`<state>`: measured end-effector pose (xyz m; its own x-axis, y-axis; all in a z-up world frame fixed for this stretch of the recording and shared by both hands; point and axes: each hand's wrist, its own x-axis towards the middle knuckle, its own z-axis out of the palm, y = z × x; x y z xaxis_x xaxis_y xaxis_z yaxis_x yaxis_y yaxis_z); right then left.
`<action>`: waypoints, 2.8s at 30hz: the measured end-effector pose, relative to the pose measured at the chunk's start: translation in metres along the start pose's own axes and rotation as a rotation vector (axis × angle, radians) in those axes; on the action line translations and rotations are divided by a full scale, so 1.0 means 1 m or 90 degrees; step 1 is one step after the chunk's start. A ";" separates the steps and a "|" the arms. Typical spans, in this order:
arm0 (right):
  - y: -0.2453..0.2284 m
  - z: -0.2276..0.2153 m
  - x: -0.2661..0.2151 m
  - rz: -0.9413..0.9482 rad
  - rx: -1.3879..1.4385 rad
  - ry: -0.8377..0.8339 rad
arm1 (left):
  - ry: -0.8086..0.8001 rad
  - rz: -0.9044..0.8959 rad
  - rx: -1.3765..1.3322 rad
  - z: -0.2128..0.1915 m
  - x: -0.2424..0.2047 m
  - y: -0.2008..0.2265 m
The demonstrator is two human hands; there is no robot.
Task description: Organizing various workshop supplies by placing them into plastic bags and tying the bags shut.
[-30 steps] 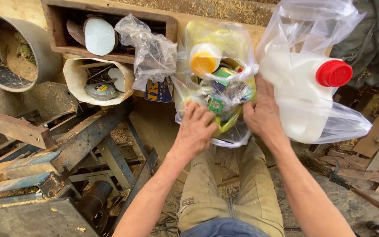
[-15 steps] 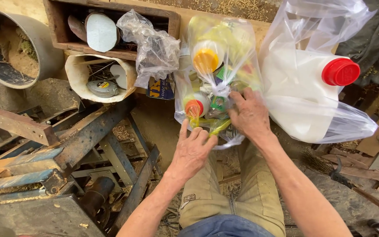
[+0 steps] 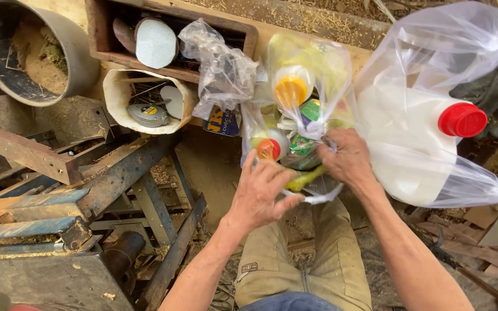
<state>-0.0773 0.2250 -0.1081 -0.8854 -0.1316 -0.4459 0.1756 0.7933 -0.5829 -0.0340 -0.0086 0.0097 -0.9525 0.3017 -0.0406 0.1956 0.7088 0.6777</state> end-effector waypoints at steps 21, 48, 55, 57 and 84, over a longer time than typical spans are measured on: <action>-0.140 -0.079 0.026 -0.064 0.036 -0.011 | -0.067 -0.296 0.132 -0.002 0.077 -0.106; -0.079 0.016 -0.012 -0.133 -0.303 -0.011 | -0.038 -0.352 -0.167 0.071 0.059 -0.157; -0.098 0.004 0.002 -0.138 -0.283 0.000 | -0.183 -0.475 -0.137 0.084 0.072 -0.189; -0.121 -0.007 0.019 -0.125 -0.304 -0.048 | -0.204 -0.483 -0.061 0.112 0.072 -0.208; -0.094 -0.062 0.102 -0.191 0.085 0.057 | -0.073 -0.022 0.495 0.078 0.108 -0.156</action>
<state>-0.2108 0.1737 -0.0572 -0.9392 -0.2900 -0.1837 -0.0483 0.6414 -0.7657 -0.1491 -0.0373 -0.1578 -0.9395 0.3046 -0.1565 0.3132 0.9491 -0.0326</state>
